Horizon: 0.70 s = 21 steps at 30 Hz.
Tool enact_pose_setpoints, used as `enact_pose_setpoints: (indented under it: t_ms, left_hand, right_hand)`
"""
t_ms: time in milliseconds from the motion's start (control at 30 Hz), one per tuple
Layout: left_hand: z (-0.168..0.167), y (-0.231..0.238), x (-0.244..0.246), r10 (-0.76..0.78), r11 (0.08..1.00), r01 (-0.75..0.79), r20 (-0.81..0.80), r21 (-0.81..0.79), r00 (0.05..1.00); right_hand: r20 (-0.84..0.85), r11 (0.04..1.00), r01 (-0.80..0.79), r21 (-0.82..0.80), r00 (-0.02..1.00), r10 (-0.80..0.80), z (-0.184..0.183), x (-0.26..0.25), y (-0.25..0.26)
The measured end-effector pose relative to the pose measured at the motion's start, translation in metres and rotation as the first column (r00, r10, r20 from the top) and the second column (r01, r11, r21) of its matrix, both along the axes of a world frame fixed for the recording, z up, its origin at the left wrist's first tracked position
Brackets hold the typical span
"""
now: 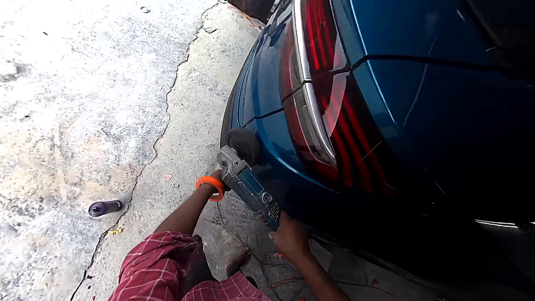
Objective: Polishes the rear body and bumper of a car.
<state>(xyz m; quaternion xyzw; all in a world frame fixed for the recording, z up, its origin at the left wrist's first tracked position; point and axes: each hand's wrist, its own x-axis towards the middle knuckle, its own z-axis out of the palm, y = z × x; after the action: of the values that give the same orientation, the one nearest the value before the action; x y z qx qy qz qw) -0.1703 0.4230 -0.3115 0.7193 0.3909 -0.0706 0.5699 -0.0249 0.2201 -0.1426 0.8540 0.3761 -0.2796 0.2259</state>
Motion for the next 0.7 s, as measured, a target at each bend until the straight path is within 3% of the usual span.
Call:
enact_pose_setpoints:
  t_ms: [133,267,367,467,600,700]
  left_hand:
    - [0.065,-0.017,0.001,-0.166,0.986,0.162,-0.113,-0.046,0.98]
    - [0.078,-0.064,0.012,-0.401,0.915,0.395,-0.072,-0.085,0.913]
    - [0.089,-0.072,0.016,-0.47,0.882,0.466,-0.065,-0.069,0.88]
    - [0.111,-0.043,0.0,-0.413,0.91,0.413,-0.116,-0.03,0.903]
    - [0.128,0.027,-0.024,-0.179,0.978,0.194,-0.175,0.076,0.968]
    - [0.11,0.059,-0.027,-0.025,0.999,0.03,-0.112,0.044,0.993]
  right_hand:
    - [-0.019,0.987,0.156,0.027,0.988,-0.156,0.018,0.004,-0.05]
    - [-0.126,0.934,0.333,0.131,0.94,-0.317,0.018,0.014,-0.134]
    - [-0.197,0.887,0.416,0.199,0.904,-0.38,0.022,0.012,-0.157]
    - [-0.265,0.877,0.417,0.239,0.897,-0.355,0.032,-0.005,-0.134]
    - [-0.338,0.855,0.345,0.389,0.916,-0.215,0.056,-0.03,-0.064]
    - [-0.362,0.901,0.324,0.287,0.908,-0.211,0.082,-0.036,-0.012]
